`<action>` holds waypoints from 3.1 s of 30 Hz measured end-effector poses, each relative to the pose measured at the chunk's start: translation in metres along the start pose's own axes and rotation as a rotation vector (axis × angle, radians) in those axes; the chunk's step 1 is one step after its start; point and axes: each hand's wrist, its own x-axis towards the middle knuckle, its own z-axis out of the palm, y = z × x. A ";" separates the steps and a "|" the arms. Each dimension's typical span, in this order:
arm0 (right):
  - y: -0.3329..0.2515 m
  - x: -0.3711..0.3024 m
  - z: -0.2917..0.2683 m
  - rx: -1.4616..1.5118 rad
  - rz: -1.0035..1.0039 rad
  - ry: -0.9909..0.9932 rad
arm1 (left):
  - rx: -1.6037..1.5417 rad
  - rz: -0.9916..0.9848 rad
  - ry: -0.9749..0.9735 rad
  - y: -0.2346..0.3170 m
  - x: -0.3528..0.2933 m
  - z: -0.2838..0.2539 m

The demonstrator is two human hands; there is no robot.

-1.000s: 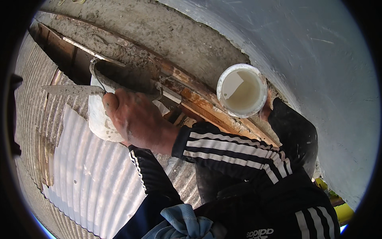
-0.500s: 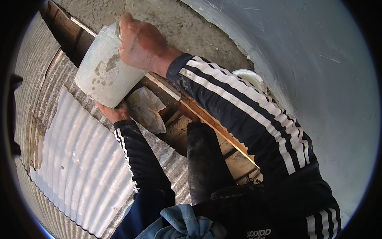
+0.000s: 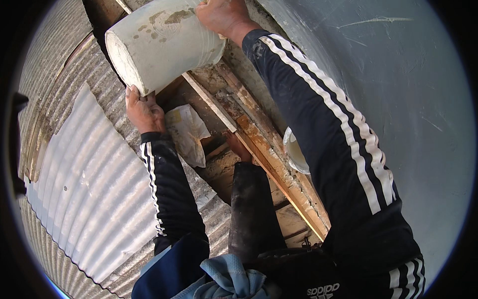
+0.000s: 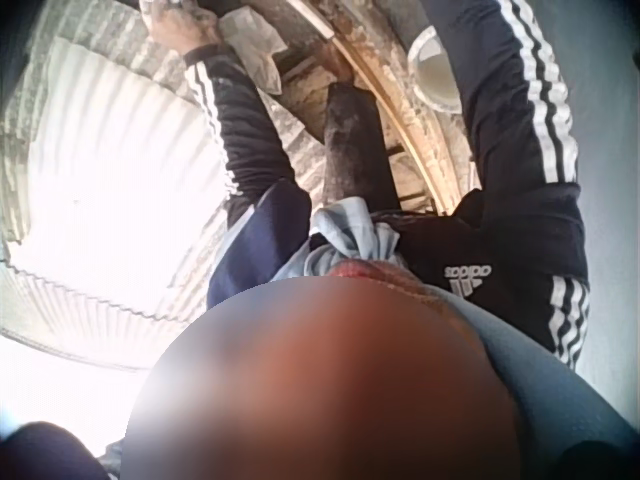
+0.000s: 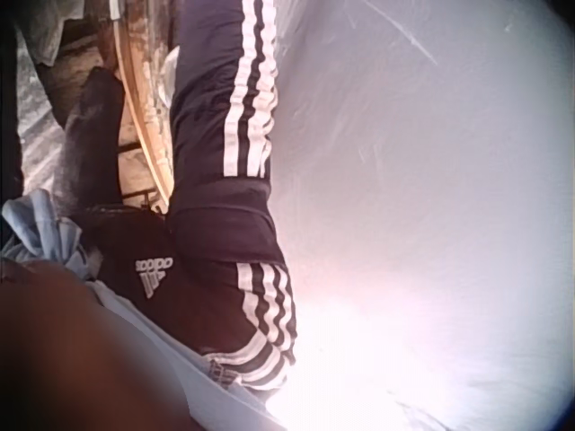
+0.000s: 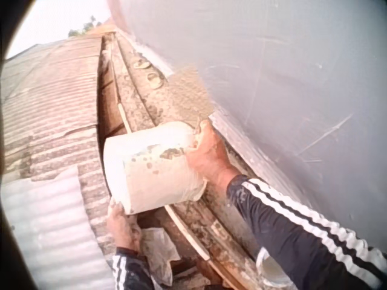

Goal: The person scoops wet cement from a bucket with a trowel and spreads it along a narrow gap between corrugated roof sheets. They repeatedly smooth the cement with the trowel and occasionally use their hand to press and level the material.

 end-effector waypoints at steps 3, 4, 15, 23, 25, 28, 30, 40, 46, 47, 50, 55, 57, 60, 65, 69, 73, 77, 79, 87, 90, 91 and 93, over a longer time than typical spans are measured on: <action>0.002 0.000 0.003 0.034 0.048 -0.038 | -0.006 0.037 -0.049 0.004 0.001 0.001; 0.002 0.000 0.004 0.036 0.006 -0.007 | -0.016 0.044 -0.063 0.003 0.003 0.000; -0.106 0.025 -0.002 0.120 -0.437 -0.014 | -0.437 -0.196 0.099 -0.018 -0.018 -0.021; -0.215 0.028 -0.157 0.413 0.129 -0.660 | -0.826 -0.722 0.021 -0.142 -0.137 -0.065; -0.243 0.015 -0.160 0.380 0.243 -0.689 | -0.886 -0.961 0.139 -0.166 -0.182 -0.062; -0.245 -0.043 -0.157 0.300 0.308 -0.645 | -0.732 -1.086 0.326 -0.169 -0.235 -0.016; -0.234 -0.064 -0.154 0.231 0.466 -0.623 | -0.678 -0.977 0.250 -0.138 -0.253 -0.006; -0.245 -0.097 -0.183 0.454 0.592 -0.498 | -0.211 -0.433 -0.495 0.073 -0.276 0.047; -0.262 -0.126 -0.172 0.415 0.631 -0.551 | 0.372 -0.177 -0.331 0.134 -0.305 0.062; -0.262 -0.127 -0.171 0.370 0.663 -0.573 | 0.456 -0.069 -0.294 0.136 -0.305 0.056; -0.241 -0.117 -0.172 0.319 0.512 -0.638 | 0.501 -0.212 -0.173 0.149 -0.297 0.018; -0.105 -0.089 -0.145 -0.013 0.598 -0.551 | 0.300 -0.419 -0.093 0.160 -0.283 -0.052; -0.032 -0.103 -0.107 -0.192 0.695 -0.627 | 0.243 -0.459 -0.042 0.151 -0.291 -0.070; 0.052 -0.140 -0.052 0.108 0.993 -0.747 | 0.222 -0.556 0.048 0.137 -0.306 -0.094; 0.115 -0.161 0.030 0.206 1.053 -0.722 | 0.250 -0.677 0.155 0.132 -0.333 -0.117; 0.131 -0.133 0.098 0.093 0.846 -0.704 | 0.302 -0.790 0.255 0.133 -0.350 -0.122; 0.113 -0.069 0.154 -0.227 0.630 -0.738 | 0.325 -0.783 0.241 0.132 -0.353 -0.121; 0.078 -0.053 0.152 -0.392 0.272 -1.007 | 0.307 -0.768 0.264 0.137 -0.351 -0.117; 0.060 -0.084 0.133 -0.409 0.402 -0.807 | 0.341 -0.772 0.280 0.142 -0.349 -0.116; 0.014 -0.087 0.134 -0.407 0.376 -0.845 | 0.290 -0.726 0.342 0.148 -0.343 -0.114; 0.026 -0.142 0.090 -0.448 0.170 -0.673 | 0.246 -0.723 0.319 0.145 -0.343 -0.119; 0.031 -0.160 0.086 -0.504 0.081 -0.670 | 0.229 -0.715 0.293 0.145 -0.343 -0.121; 0.044 -0.173 0.090 -0.566 0.108 -0.718 | 0.216 -0.672 0.283 0.140 -0.342 -0.124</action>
